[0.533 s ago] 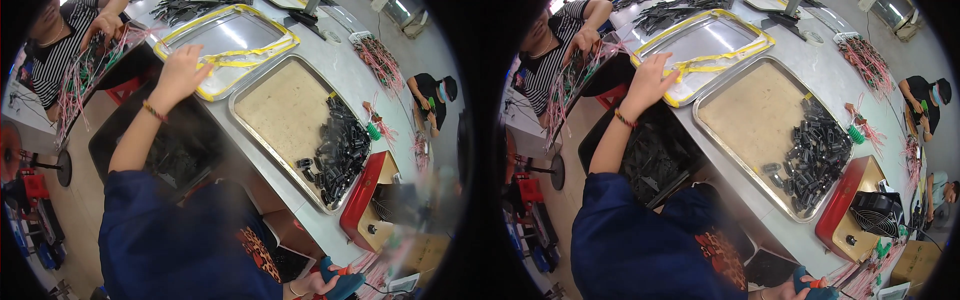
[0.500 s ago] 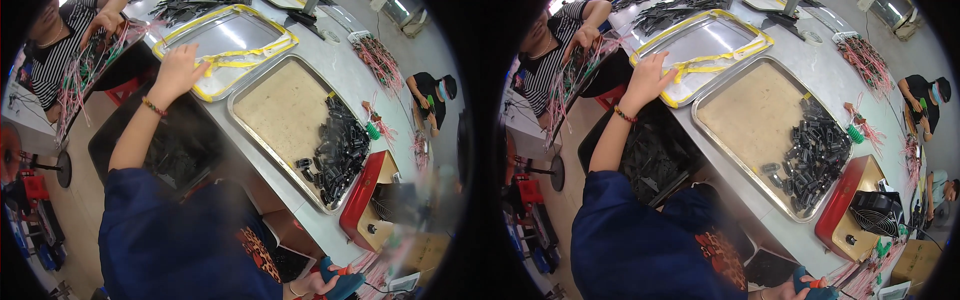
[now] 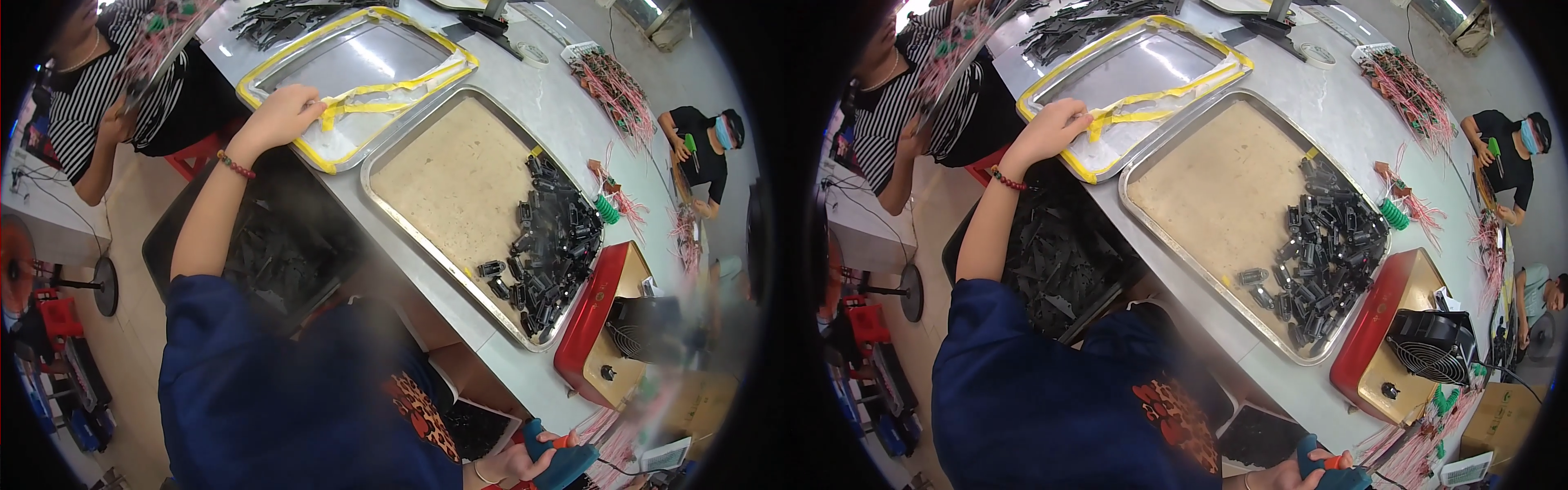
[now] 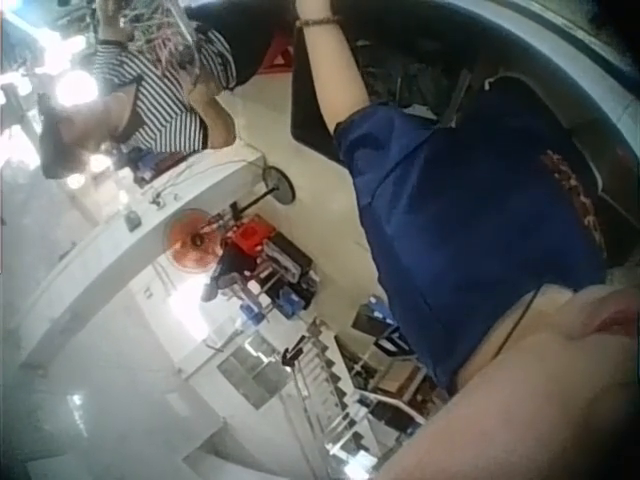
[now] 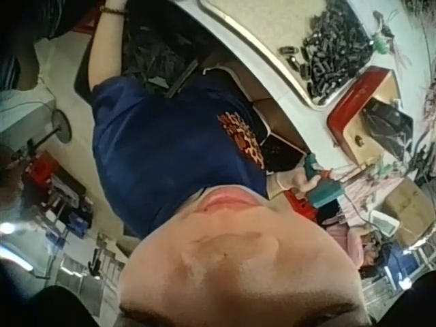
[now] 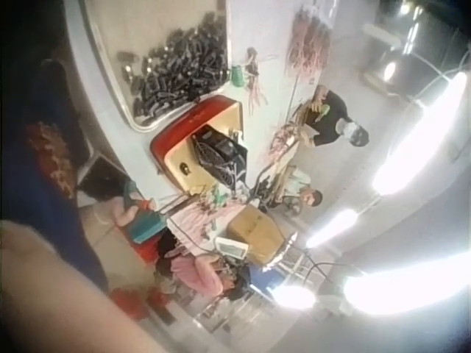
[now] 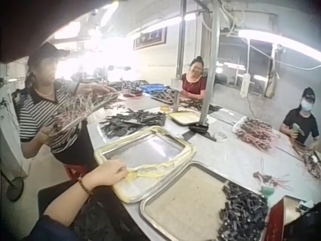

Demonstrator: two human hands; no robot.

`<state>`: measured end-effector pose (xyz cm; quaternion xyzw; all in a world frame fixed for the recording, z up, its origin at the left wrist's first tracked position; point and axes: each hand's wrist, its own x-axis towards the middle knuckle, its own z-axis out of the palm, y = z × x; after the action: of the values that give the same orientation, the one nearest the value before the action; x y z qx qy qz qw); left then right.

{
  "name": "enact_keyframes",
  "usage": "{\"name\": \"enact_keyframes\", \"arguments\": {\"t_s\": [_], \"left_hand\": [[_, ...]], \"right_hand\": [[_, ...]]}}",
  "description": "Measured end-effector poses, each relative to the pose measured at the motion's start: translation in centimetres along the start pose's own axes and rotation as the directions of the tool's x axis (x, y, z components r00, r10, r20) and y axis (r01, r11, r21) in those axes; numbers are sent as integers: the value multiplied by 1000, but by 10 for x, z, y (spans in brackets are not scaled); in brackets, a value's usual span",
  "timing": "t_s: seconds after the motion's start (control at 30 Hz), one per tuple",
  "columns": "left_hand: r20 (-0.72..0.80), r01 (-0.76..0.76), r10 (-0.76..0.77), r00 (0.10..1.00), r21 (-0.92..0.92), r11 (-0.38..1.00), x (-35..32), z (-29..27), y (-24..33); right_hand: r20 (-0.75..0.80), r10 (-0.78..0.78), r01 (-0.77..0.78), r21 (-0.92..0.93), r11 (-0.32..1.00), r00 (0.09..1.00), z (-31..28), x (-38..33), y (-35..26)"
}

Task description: The person assembles electronic parts by picking up wires and plastic components from trays and soldering them together using a handheld soldering tool.

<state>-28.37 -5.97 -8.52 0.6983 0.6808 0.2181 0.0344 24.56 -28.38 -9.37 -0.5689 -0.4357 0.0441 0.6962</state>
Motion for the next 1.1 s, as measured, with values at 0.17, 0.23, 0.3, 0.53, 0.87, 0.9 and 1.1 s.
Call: {"name": "enact_keyframes", "arguments": {"t_s": [0.17,0.23,0.3,0.53,0.87,0.9,1.1], "left_hand": [[71,206,-199,977,-97,974,1,-3,5],[56,238,-238,970,8,971,5,-3,17],[30,170,-170,985,-8,985,8,4,5],[55,159,-156,986,-55,986,12,6,-1],[85,190,-181,980,-108,976,14,2,0],[82,193,-185,979,-115,974,14,2,-1],[95,208,-196,976,-139,968,15,2,-4]], "right_hand": [[14,-14,14,5,1000,1000,0,0,1],[4,-15,15,34,999,1000,-1,-1,0],[6,-5,5,26,1000,1000,-5,-1,2],[-26,-6,7,49,999,1000,-4,-4,4],[-53,11,-7,75,997,999,0,-5,2],[-71,26,-17,113,993,997,1,-6,2],[-58,22,-17,90,996,998,-1,-7,1]]}}
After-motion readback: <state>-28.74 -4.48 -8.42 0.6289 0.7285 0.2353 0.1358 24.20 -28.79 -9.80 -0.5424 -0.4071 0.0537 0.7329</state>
